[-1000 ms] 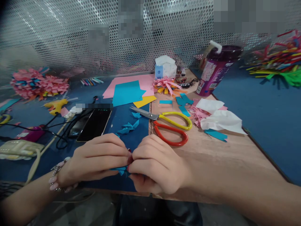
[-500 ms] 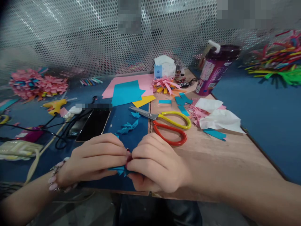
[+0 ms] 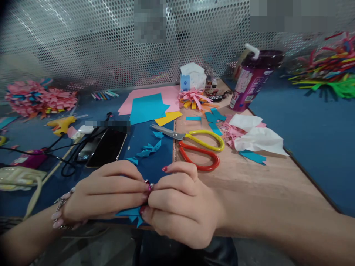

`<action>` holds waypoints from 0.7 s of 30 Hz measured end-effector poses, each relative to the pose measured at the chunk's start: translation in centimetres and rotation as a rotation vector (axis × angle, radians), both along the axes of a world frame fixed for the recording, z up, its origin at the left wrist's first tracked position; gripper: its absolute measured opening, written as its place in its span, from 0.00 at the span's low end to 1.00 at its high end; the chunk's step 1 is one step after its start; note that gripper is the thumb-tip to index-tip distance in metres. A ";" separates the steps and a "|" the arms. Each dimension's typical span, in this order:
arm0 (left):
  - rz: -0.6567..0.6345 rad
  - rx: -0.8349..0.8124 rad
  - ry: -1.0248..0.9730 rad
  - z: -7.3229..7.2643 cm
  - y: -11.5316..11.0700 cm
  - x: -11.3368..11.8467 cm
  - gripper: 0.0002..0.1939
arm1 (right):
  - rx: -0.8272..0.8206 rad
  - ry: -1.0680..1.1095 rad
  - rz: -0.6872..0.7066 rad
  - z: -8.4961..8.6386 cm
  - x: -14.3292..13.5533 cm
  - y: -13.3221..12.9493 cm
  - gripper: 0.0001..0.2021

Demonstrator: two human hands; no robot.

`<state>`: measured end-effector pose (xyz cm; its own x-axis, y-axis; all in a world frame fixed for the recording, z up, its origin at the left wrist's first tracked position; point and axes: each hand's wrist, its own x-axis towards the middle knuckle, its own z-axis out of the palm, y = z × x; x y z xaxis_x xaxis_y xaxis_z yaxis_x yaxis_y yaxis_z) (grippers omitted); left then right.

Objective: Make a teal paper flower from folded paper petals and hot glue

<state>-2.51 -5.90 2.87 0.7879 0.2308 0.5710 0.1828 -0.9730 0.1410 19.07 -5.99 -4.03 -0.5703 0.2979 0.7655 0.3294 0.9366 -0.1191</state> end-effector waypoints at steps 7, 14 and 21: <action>0.004 0.081 0.026 0.2 -0.3 -0.3 0.07 | 0.102 0.126 0.049 1.8 -0.3 0.1 0.09; 0.002 0.089 0.004 -0.2 -0.4 -0.5 0.05 | 0.131 0.182 0.180 2.3 -0.3 0.2 0.12; -0.006 0.090 0.075 0.2 -0.7 -0.7 0.06 | 0.131 0.339 0.176 2.1 -1.2 -0.3 0.06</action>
